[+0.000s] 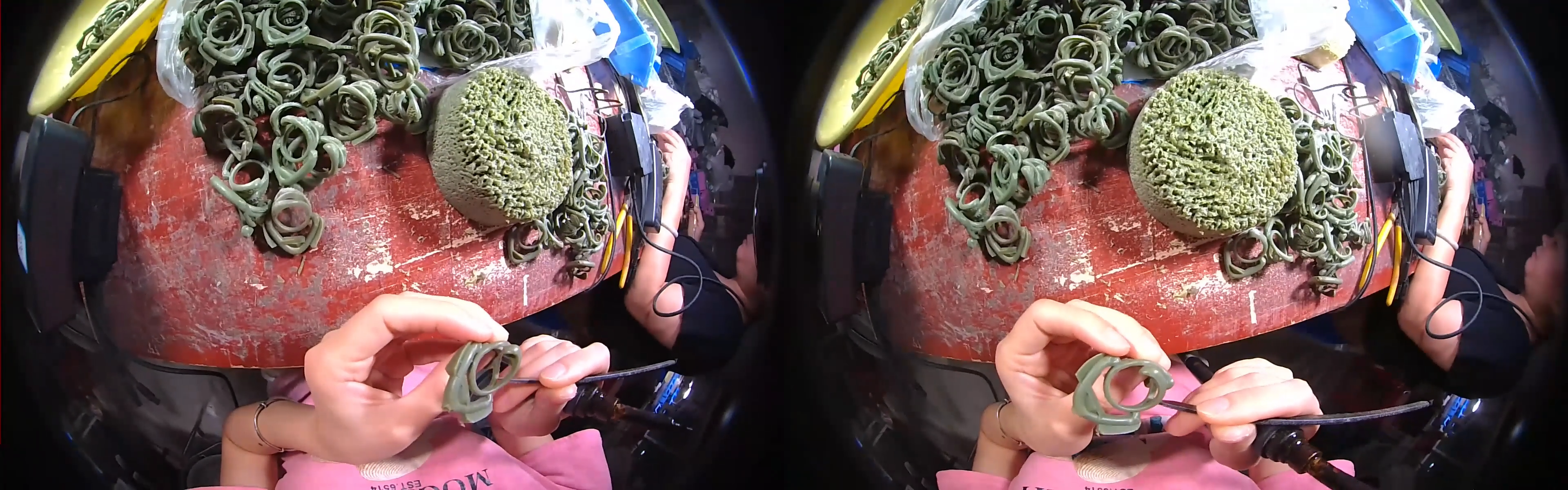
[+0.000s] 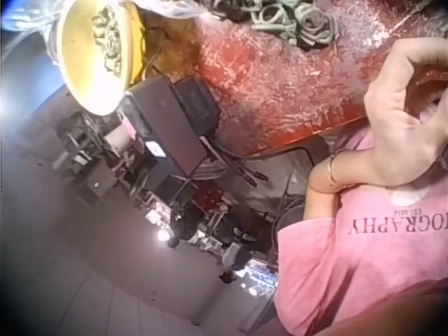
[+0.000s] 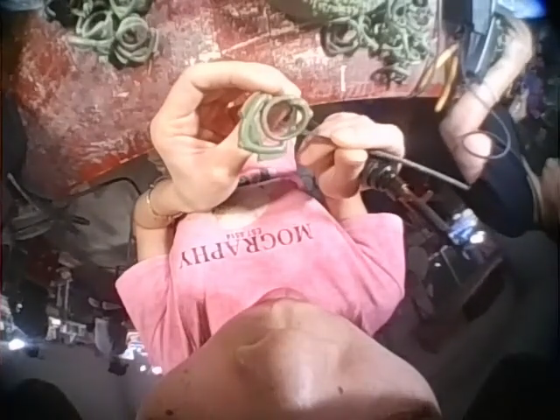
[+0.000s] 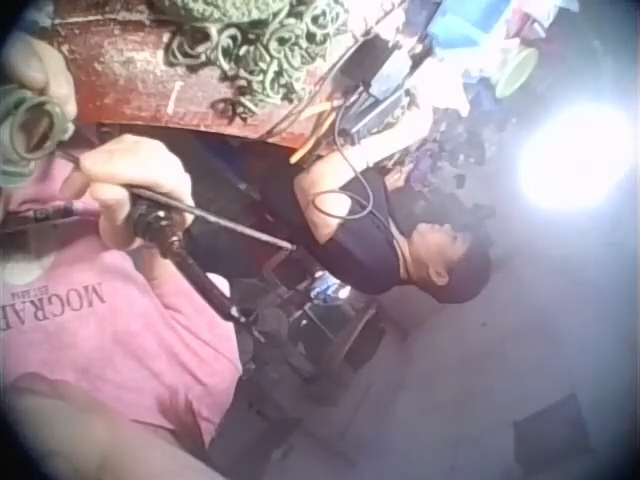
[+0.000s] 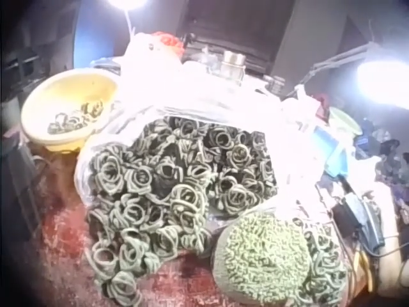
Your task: Fusing and trimming green wax decorative elements using a heated tool and scissors.
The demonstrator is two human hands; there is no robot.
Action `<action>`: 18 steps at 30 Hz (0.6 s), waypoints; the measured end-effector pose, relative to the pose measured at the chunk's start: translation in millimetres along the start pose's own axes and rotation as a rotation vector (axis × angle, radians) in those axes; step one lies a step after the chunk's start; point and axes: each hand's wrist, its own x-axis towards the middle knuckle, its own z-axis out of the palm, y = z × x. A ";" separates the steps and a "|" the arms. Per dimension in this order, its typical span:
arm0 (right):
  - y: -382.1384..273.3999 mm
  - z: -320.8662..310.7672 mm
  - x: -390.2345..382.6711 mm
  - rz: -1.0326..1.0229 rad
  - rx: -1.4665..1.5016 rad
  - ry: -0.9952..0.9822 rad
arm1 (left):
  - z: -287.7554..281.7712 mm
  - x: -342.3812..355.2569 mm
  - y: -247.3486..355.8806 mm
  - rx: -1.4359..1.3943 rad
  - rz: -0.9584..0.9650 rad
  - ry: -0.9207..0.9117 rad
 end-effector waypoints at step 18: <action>13.7 -0.9 -1.5 -0.115 0.006 0.028 | -2.3 1.3 2.4 -0.017 -0.079 -0.013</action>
